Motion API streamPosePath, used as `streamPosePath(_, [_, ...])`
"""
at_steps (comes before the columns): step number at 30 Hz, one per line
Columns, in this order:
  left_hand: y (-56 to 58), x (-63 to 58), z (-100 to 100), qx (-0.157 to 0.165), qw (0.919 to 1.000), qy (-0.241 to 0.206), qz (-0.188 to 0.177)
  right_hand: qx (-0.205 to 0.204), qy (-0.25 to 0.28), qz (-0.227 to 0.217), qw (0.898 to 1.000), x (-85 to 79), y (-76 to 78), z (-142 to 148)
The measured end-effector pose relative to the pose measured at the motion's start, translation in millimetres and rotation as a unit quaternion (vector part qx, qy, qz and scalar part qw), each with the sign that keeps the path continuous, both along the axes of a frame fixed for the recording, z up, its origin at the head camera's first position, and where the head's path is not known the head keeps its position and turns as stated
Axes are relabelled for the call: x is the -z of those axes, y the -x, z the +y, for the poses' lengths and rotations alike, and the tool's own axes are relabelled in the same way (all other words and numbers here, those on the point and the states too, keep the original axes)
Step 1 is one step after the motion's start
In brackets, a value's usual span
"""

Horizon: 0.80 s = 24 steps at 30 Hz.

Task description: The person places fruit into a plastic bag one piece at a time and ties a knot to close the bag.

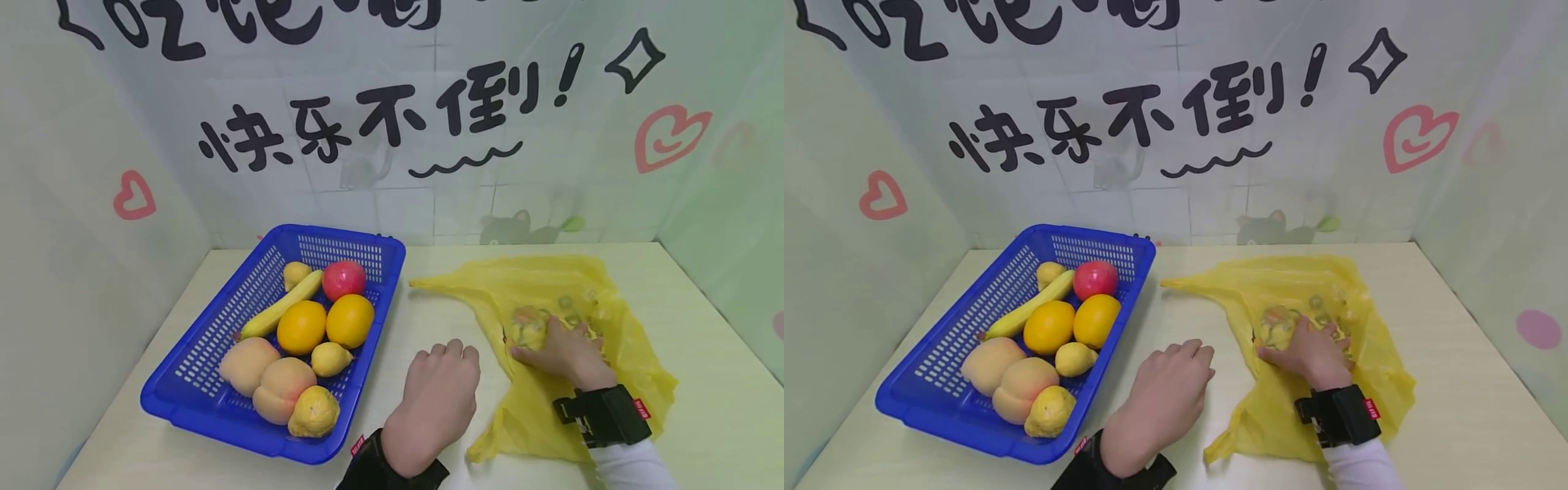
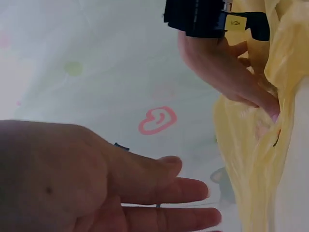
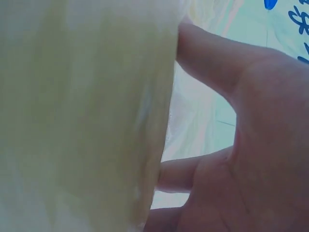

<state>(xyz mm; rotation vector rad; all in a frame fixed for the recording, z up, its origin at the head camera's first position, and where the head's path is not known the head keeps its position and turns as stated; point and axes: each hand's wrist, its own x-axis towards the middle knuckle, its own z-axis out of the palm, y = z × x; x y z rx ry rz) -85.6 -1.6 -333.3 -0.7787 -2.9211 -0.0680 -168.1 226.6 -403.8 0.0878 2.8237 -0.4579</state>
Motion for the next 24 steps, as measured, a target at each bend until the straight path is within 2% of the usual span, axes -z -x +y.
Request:
streamPosePath(3, [0.9,7.5,6.1,-0.023,0.9971,0.029,-0.067,0.001,0.006,0.027,1.0,0.2,-0.9,-3.3])
streamPosePath(5, [2.1,13.0,9.1,-0.038,0.9944,0.039,-0.09,-0.002,0.006,0.054,0.999,-1.9,-0.8,-5.6])
streamPosePath(7, [4.8,19.2,12.3,-0.057,0.9935,0.04,-0.09,-0.009,0.0,0.082,0.997,-5.2,-0.5,-8.2])
streamPosePath(9, [8.7,25.5,16.1,-0.08,0.9922,0.033,-0.089,-0.013,-0.012,0.091,0.996,-10.1,-0.9,-11.2])
streamPosePath(12, [14.0,36.3,20.8,-0.112,0.9894,0.021,-0.09,-0.019,-0.02,0.086,0.996,-20.3,-3.5,-18.8])
streamPosePath(14, [18.5,44.0,21.7,-0.123,0.9889,0.012,-0.083,-0.025,-0.004,0.087,0.996,-25.1,-3.7,-26.6])
streamPosePath(18, [26.0,56.0,19.8,-0.115,0.99,-0.006,-0.08,-0.045,0.043,0.105,0.992,-19.1,2.3,-46.9])
streamPosePath(24, [30.1,60.5,18.0,-0.062,0.9917,-0.022,-0.111,-0.057,0.077,0.082,0.992,4.1,13.2,-66.1])
